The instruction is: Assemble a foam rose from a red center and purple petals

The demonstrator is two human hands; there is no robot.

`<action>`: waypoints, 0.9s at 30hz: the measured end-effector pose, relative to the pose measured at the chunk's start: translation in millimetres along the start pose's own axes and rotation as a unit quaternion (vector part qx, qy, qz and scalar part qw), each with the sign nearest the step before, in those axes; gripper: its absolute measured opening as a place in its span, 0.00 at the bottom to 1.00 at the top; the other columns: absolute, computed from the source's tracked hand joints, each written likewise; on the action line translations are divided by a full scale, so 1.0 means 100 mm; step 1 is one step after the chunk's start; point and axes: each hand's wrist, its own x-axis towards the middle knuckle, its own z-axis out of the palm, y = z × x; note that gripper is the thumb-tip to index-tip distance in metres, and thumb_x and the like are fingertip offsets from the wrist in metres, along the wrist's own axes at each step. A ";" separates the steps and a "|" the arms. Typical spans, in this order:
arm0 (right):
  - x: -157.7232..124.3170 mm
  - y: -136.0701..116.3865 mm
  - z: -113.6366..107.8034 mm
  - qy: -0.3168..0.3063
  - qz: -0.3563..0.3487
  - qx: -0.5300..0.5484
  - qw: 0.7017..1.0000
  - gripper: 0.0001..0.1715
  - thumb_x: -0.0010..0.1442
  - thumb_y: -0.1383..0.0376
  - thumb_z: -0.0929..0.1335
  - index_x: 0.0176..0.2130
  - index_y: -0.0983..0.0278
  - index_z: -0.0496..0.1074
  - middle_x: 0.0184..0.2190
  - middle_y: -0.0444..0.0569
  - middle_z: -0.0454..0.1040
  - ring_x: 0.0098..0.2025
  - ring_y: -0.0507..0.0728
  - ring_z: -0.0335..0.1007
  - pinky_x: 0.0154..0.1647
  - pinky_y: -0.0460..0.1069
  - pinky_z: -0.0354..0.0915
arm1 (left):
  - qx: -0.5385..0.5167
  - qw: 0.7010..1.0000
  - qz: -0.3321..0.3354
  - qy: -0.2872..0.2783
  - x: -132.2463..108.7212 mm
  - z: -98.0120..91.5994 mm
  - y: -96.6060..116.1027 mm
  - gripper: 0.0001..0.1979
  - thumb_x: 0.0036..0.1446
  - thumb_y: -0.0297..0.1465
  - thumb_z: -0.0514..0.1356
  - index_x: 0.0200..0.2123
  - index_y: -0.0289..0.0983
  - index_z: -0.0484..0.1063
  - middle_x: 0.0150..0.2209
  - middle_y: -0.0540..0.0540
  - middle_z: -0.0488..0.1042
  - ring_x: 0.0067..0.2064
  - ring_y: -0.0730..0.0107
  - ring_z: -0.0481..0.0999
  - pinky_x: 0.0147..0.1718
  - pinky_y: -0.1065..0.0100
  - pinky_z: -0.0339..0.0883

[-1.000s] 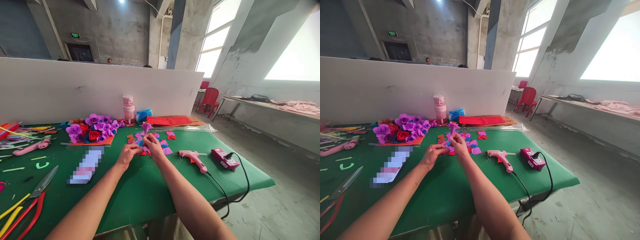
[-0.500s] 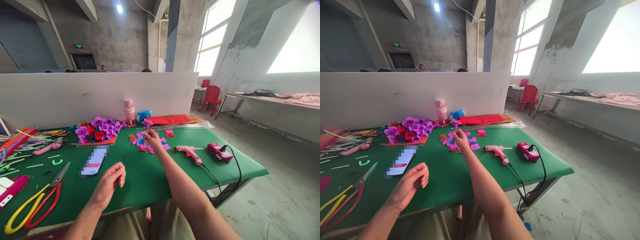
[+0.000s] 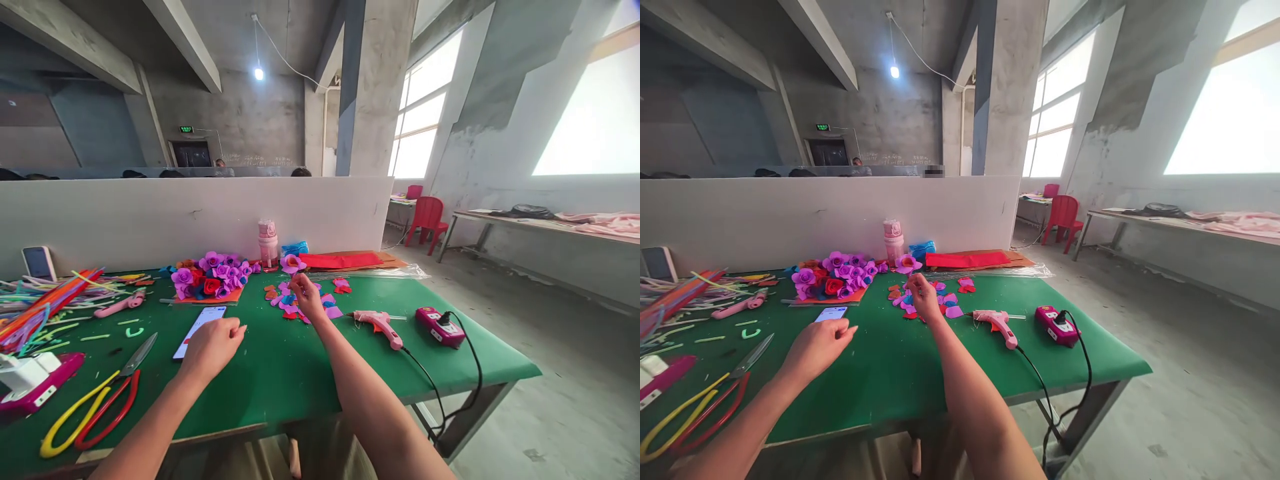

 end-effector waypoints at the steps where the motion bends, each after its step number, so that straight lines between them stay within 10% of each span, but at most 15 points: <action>1: 0.00 -0.01 0.00 0.001 -0.005 0.002 1.000 0.10 0.62 0.57 0.61 0.32 0.60 0.63 0.29 0.43 0.71 0.32 0.53 0.67 0.36 0.47 0.62 | -0.009 1.000 0.024 0.004 0.03 -0.02 0.03 0.14 0.58 0.35 0.52 0.26 0.41 0.74 0.32 0.42 0.77 0.38 0.56 0.76 0.38 0.61 0.63; 4: -0.01 -0.04 0.00 0.005 -0.023 -0.004 1.000 0.10 0.63 0.58 0.61 0.33 0.60 0.64 0.30 0.44 0.71 0.33 0.53 0.67 0.37 0.47 0.63 | -0.069 0.992 0.098 -0.031 0.13 0.00 0.09 0.09 0.51 0.33 0.57 0.33 0.42 0.77 0.43 0.43 0.77 0.42 0.57 0.76 0.39 0.63 0.63; 9: -0.02 -0.02 0.00 0.001 -0.057 -0.050 0.997 0.10 0.63 0.59 0.61 0.33 0.61 0.67 0.32 0.46 0.73 0.35 0.54 0.68 0.39 0.48 0.63 | -0.038 0.999 0.016 -0.019 0.24 0.13 0.10 0.15 0.55 0.37 0.54 0.19 0.40 0.70 0.23 0.45 0.74 0.30 0.59 0.74 0.33 0.63 0.61; 14: -0.03 0.04 0.02 0.003 -0.040 -0.070 0.997 0.08 0.61 0.60 0.62 0.33 0.60 0.68 0.31 0.46 0.74 0.34 0.55 0.69 0.39 0.49 0.64 | -0.102 0.991 0.086 -0.021 0.31 0.15 0.06 0.05 0.42 0.33 0.64 0.27 0.41 0.76 0.40 0.44 0.79 0.44 0.55 0.75 0.39 0.64 0.62; 18: -0.02 0.03 0.03 0.023 -0.001 -0.026 0.999 0.08 0.59 0.59 0.65 0.31 0.61 0.68 0.28 0.45 0.73 0.31 0.54 0.69 0.36 0.49 0.65 | -0.115 0.993 0.021 0.001 0.36 0.13 0.08 0.17 0.55 0.42 0.56 0.21 0.39 0.74 0.22 0.46 0.74 0.29 0.60 0.74 0.31 0.65 0.62; 21: -0.02 0.03 0.05 0.024 0.029 0.018 0.999 0.11 0.57 0.57 0.67 0.30 0.61 0.69 0.26 0.44 0.72 0.29 0.54 0.68 0.34 0.48 0.65 | -0.153 0.986 0.060 0.032 0.46 0.16 0.11 0.08 0.49 0.36 0.62 0.31 0.42 0.80 0.39 0.44 0.79 0.38 0.58 0.76 0.37 0.64 0.66; 23: -0.02 0.03 0.07 0.013 0.049 0.054 0.997 0.13 0.56 0.55 0.68 0.29 0.62 0.70 0.26 0.44 0.72 0.28 0.53 0.67 0.32 0.48 0.65 | -0.234 0.969 0.078 0.018 0.54 0.23 0.14 0.19 0.44 0.30 0.64 0.43 0.43 0.78 0.51 0.44 0.75 0.39 0.60 0.77 0.38 0.63 0.68; 27: -0.02 0.06 0.11 -0.004 0.079 0.117 0.990 0.16 0.51 0.52 0.71 0.29 0.62 0.72 0.27 0.46 0.72 0.29 0.54 0.68 0.30 0.48 0.65 | -0.398 0.917 0.013 0.015 0.70 0.39 0.29 0.20 0.44 0.26 0.64 0.44 0.38 0.75 0.47 0.41 0.77 0.27 0.70 0.75 0.30 0.66 0.69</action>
